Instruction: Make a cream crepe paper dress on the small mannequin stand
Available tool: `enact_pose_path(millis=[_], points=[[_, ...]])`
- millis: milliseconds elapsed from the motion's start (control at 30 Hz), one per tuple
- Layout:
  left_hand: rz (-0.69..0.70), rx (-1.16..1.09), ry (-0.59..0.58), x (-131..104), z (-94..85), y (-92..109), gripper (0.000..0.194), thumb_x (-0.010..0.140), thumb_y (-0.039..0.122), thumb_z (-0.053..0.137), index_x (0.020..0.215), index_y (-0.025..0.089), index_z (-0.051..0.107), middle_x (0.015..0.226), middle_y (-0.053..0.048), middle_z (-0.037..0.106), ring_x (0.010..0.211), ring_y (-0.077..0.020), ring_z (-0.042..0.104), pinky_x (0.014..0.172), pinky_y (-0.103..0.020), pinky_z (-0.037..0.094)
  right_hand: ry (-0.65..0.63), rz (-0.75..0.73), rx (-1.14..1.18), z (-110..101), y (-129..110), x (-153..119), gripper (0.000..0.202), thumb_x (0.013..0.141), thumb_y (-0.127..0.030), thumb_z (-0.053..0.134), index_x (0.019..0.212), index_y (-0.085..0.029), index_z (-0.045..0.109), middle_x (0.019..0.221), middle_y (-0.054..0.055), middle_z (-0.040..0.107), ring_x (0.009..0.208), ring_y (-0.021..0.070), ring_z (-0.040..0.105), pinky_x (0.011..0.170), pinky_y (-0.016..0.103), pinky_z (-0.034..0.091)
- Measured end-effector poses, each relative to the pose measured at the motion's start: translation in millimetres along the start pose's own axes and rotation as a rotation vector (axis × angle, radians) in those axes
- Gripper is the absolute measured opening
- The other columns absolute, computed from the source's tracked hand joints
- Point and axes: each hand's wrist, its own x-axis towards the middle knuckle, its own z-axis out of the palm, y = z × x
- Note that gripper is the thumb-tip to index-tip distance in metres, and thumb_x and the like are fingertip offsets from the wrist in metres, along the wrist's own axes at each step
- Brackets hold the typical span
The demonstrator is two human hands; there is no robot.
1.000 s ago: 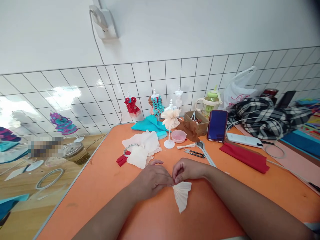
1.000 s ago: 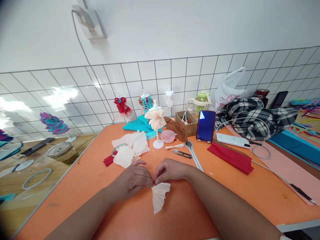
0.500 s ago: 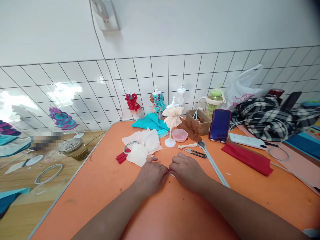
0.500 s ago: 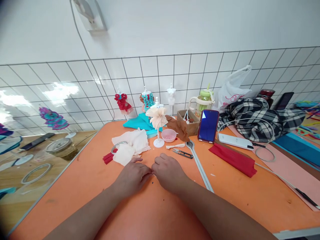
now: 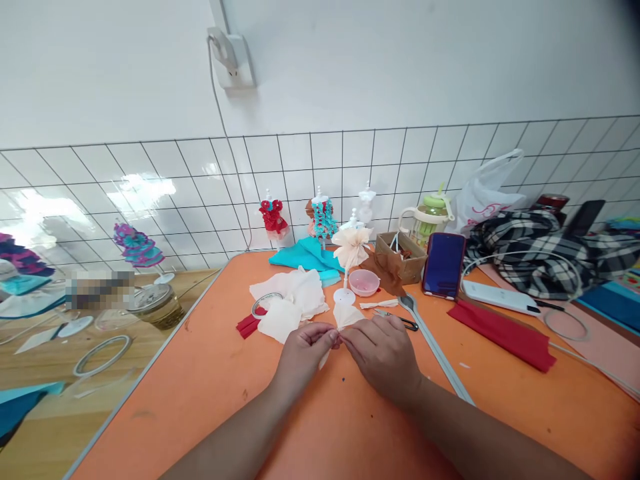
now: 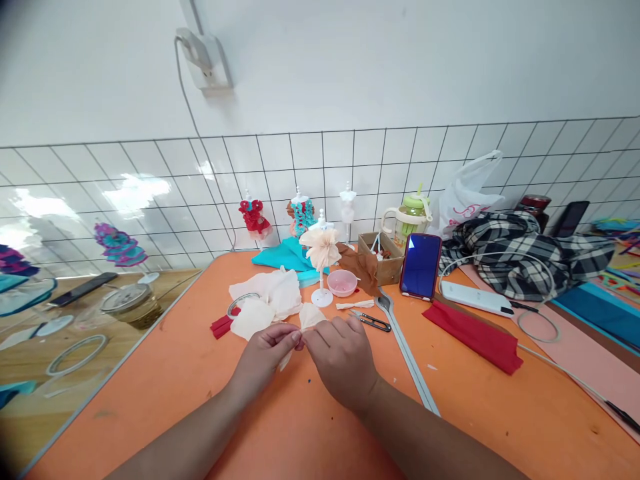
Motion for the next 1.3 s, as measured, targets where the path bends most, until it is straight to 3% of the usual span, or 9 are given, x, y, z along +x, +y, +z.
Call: enact_pose_path(millis=[100, 200, 333, 467, 633, 800, 1000, 1167, 1300], points=[[0.000, -0.125, -0.024, -4.7, 2.8, 5.0, 0.022, 0.075, 0.038, 0.064, 0.079, 0.017, 0.067, 0.074, -0.003, 0.065, 0.076, -0.0176, 0.060, 0.071, -0.026, 0.046, 0.012, 0.276, 0.379, -1.2, -1.8, 1.0, 0.018, 0.088, -0.028, 0.053, 0.079, -0.022, 0.068, 0.077, 0.003, 0.064, 0.075, 0.0167, 0.054, 0.070, 0.030, 0.034], [0.005, -0.145, -0.082, -7.1, 2.8, 7.6, 0.022, 0.076, 0.038, 0.065, 0.075, 0.016, 0.066, 0.069, -0.002, 0.064, 0.071, -0.0152, 0.057, 0.066, -0.024, 0.043, -0.099, 0.500, 0.832, -0.5, 1.4, 4.0, 0.020, 0.085, -0.032, 0.057, 0.073, -0.021, 0.069, 0.075, 0.003, 0.064, 0.073, 0.0167, 0.057, 0.066, 0.027, 0.041], [-0.030, -0.118, -0.222, -5.5, -4.1, 6.4, 0.025, 0.076, 0.040, 0.066, 0.073, 0.015, 0.067, 0.068, -0.002, 0.065, 0.068, -0.0138, 0.056, 0.061, -0.022, 0.038, -0.255, 0.558, 1.260, 1.6, 8.8, 6.8, 0.017, 0.078, -0.035, 0.065, 0.075, -0.020, 0.069, 0.071, 0.001, 0.065, 0.071, 0.0169, 0.059, 0.071, 0.029, 0.046], [-0.122, -0.110, -0.328, -3.1, -10.9, 3.5, 0.027, 0.077, 0.042, 0.065, 0.077, 0.015, 0.066, 0.069, -0.003, 0.067, 0.063, -0.0118, 0.054, 0.057, -0.022, 0.034, -0.299, 0.568, 1.477, 6.8, 11.0, 4.5, 0.018, 0.071, -0.034, 0.072, 0.080, -0.019, 0.067, 0.068, 0.000, 0.066, 0.067, 0.0172, 0.062, 0.072, 0.033, 0.048], [-0.202, -0.222, -0.380, -2.3, -12.3, -0.2, 0.031, 0.078, 0.043, 0.064, 0.085, 0.014, 0.066, 0.076, -0.005, 0.068, 0.074, -0.0154, 0.060, 0.068, -0.024, 0.040, -0.291, 0.629, 1.503, 16.0, 9.8, -1.4, 0.025, 0.068, -0.035, 0.075, 0.083, -0.018, 0.066, 0.069, 0.000, 0.067, 0.067, 0.0173, 0.062, 0.071, 0.033, 0.047], [-0.259, -0.357, -0.482, -3.6, -11.7, -3.1, 0.030, 0.077, 0.043, 0.066, 0.080, 0.013, 0.063, 0.069, -0.005, 0.064, 0.069, -0.0161, 0.059, 0.075, -0.031, 0.043, -0.287, 0.678, 1.474, 16.6, 11.7, -3.9, 0.058, 0.064, -0.032, 0.078, 0.116, -0.023, 0.056, 0.094, 0.002, 0.065, 0.085, 0.0180, 0.061, 0.078, 0.032, 0.046], [-0.227, -0.327, -0.487, -0.6, -11.8, -4.2, 0.031, 0.080, 0.046, 0.061, 0.084, 0.015, 0.059, 0.060, 0.001, 0.057, 0.060, -0.0117, 0.053, 0.071, -0.029, 0.042, -0.309, 0.643, 1.356, 16.0, 18.0, -2.7, 0.032, 0.068, -0.039, 0.073, 0.089, -0.017, 0.061, 0.082, 0.002, 0.063, 0.079, 0.0178, 0.059, 0.077, 0.031, 0.045], [-0.144, -0.029, -0.324, 1.3, -13.5, 0.1, 0.044, 0.083, 0.054, 0.050, 0.107, 0.018, 0.058, 0.092, -0.006, 0.065, 0.083, -0.0180, 0.059, 0.068, -0.026, 0.042, -0.277, 0.575, 1.105, 10.5, 17.4, 0.4, 0.025, 0.071, -0.039, 0.070, 0.074, -0.016, 0.059, 0.078, 0.000, 0.054, 0.073, 0.0149, 0.052, 0.066, 0.025, 0.042], [-0.143, -0.028, -0.458, -0.3, -13.5, 3.3, 0.041, 0.083, 0.053, 0.052, 0.101, 0.016, 0.061, 0.086, -0.006, 0.066, 0.076, -0.0179, 0.060, 0.066, -0.027, 0.044, -0.288, 0.599, 0.996, 10.3, 14.4, 0.4, 0.025, 0.069, -0.036, 0.071, 0.069, -0.017, 0.055, 0.071, -0.002, 0.049, 0.066, 0.0129, 0.049, 0.058, 0.024, 0.041]])
